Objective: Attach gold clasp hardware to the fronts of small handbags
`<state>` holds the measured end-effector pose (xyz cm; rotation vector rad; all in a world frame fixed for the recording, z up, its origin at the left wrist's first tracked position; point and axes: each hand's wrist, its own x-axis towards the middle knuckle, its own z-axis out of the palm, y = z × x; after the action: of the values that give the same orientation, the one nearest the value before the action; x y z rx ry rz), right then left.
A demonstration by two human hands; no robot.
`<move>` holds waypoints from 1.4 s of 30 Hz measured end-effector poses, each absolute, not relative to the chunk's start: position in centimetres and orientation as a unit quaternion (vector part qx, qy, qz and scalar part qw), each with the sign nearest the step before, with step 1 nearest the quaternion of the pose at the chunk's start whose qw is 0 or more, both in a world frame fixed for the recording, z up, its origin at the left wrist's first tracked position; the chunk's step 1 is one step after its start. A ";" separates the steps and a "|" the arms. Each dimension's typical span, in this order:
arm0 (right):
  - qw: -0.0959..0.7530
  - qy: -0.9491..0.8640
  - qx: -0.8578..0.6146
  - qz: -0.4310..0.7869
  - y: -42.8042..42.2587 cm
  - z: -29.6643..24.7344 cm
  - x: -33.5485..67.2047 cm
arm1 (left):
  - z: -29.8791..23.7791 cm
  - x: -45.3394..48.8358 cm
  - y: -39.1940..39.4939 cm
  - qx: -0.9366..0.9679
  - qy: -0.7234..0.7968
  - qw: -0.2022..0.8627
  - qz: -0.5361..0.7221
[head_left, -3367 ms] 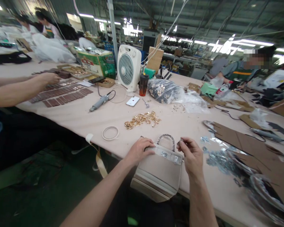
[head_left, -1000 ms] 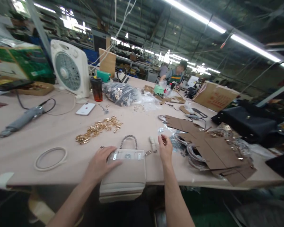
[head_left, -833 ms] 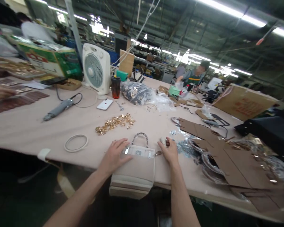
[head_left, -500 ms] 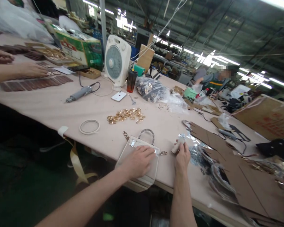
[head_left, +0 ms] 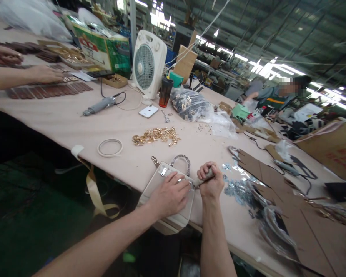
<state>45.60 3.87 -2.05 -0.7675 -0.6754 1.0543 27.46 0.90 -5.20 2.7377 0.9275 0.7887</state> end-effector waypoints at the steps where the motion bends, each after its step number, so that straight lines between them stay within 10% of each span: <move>1: 0.747 -0.301 -0.353 0.477 4.2 -2.2 45.3 | -5.2 27.5 1.0 0.912 0.308 0.077 0.260; 28: 0.618 -0.522 -0.420 0.411 3.5 -4.2 43.9 | -5.3 27.7 1.4 0.898 0.314 0.115 0.285; 42: 0.772 -0.415 -0.345 0.335 0.2 -1.4 44.5 | -5.2 28.8 2.1 0.887 0.374 0.110 0.249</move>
<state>44.53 0.24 -1.43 -0.7474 -0.8994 0.7253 28.85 2.07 -5.24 2.6054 1.0986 0.7319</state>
